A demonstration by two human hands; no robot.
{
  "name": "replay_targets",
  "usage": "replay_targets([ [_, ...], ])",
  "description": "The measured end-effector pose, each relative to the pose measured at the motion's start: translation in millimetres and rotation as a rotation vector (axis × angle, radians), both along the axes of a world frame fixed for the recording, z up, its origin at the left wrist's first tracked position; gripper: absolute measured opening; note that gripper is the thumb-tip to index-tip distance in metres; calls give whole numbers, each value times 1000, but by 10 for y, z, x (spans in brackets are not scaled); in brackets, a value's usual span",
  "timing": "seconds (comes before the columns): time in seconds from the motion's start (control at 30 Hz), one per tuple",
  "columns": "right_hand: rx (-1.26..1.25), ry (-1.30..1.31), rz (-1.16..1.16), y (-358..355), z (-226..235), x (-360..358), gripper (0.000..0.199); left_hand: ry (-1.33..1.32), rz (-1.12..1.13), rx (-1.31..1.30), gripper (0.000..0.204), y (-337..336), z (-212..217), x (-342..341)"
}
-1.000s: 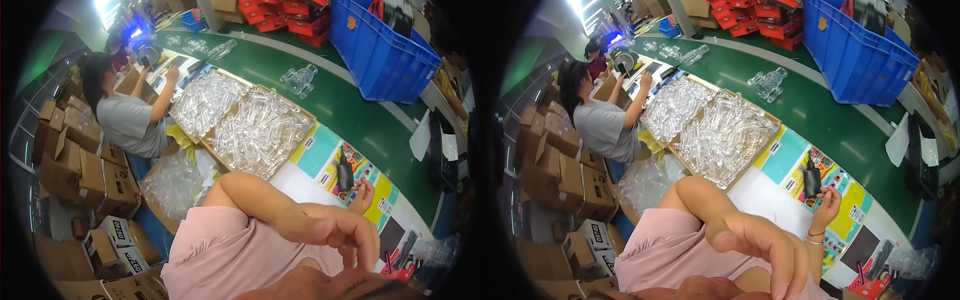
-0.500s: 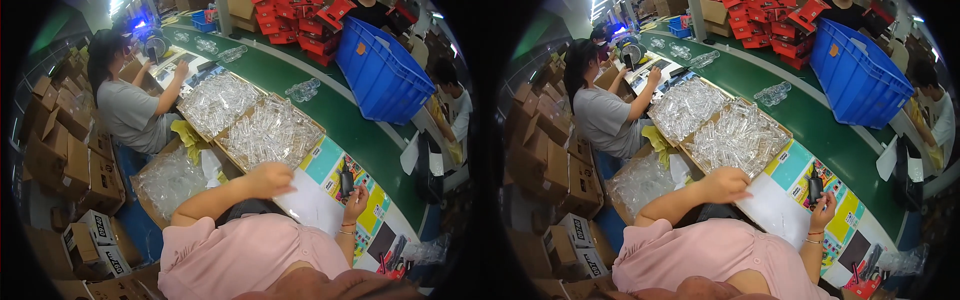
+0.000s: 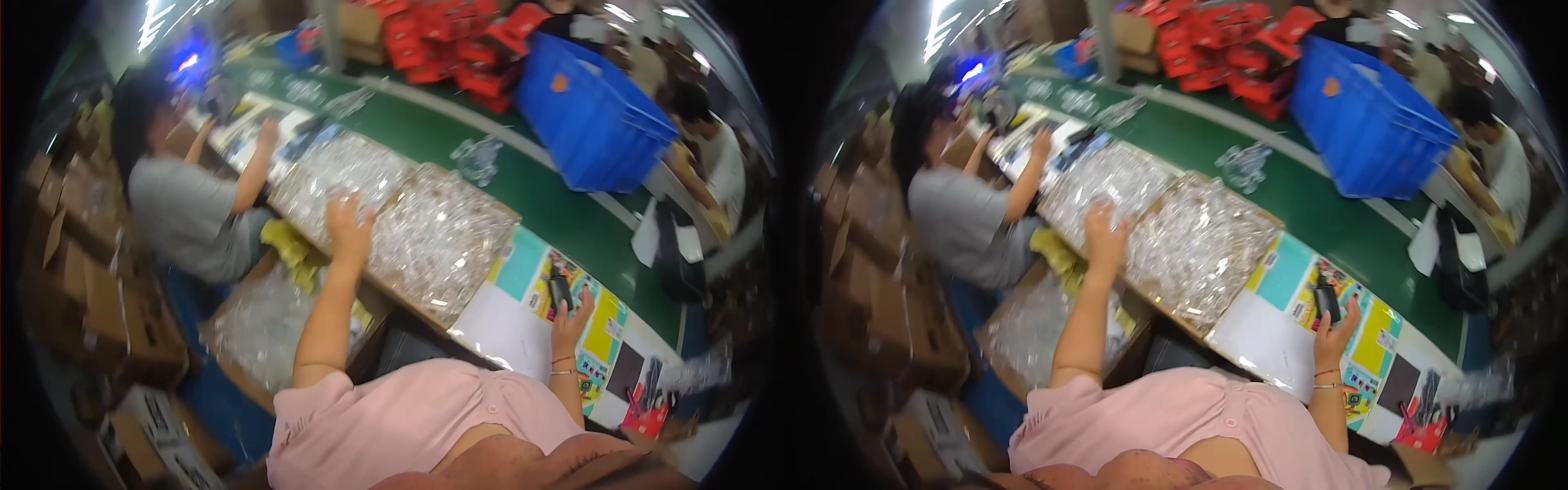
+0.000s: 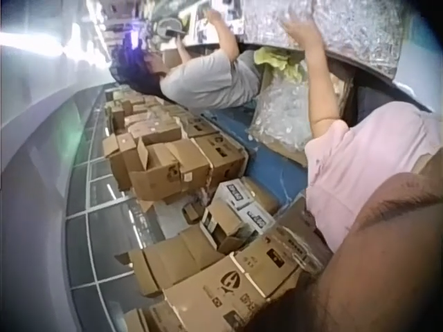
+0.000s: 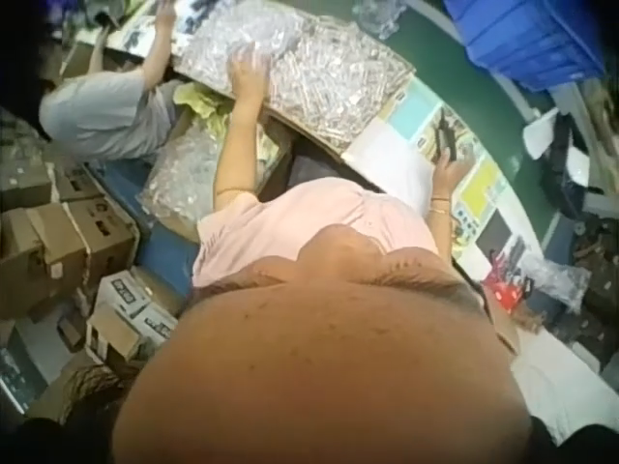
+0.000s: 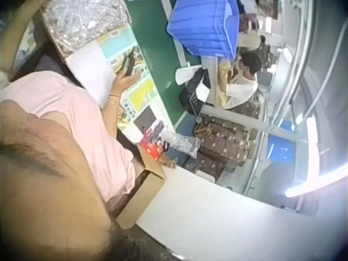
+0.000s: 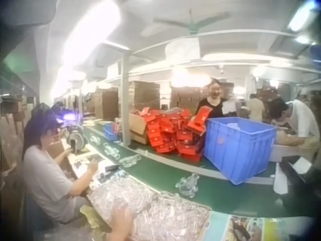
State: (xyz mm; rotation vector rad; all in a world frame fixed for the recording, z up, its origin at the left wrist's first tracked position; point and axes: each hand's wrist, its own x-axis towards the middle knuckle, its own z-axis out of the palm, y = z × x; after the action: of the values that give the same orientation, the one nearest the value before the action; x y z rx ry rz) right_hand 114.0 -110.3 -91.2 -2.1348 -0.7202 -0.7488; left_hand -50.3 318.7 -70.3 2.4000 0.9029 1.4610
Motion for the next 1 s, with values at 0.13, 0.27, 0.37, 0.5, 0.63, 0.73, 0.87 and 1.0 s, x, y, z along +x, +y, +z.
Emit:
replay_targets([
  [0.13,-105,166,-223,8,-430,436,61,248,330,-257,62,889,-102,120],
  [0.27,-256,372,-391,35,-346,444,63,477,325,-287,52,992,139,311],
  [0.37,-332,437,-365,164,-176,459,58,692,246,-380,50,1232,13,463],
  [0.5,-298,585,-270,254,-108,520,58,242,173,-237,40,1146,84,571],
  [0.63,-338,596,-244,239,-55,456,68,-447,-511,-581,32,634,463,595],
  [0.73,-302,625,-186,257,82,308,68,-306,-647,-690,36,141,466,468],
  [0.87,-72,417,-134,38,-297,295,62,-41,-956,-1243,34,-906,558,117],
  [1.0,419,643,-25,-99,-407,218,54,-13,-1085,-1361,26,-1421,372,-8],
])
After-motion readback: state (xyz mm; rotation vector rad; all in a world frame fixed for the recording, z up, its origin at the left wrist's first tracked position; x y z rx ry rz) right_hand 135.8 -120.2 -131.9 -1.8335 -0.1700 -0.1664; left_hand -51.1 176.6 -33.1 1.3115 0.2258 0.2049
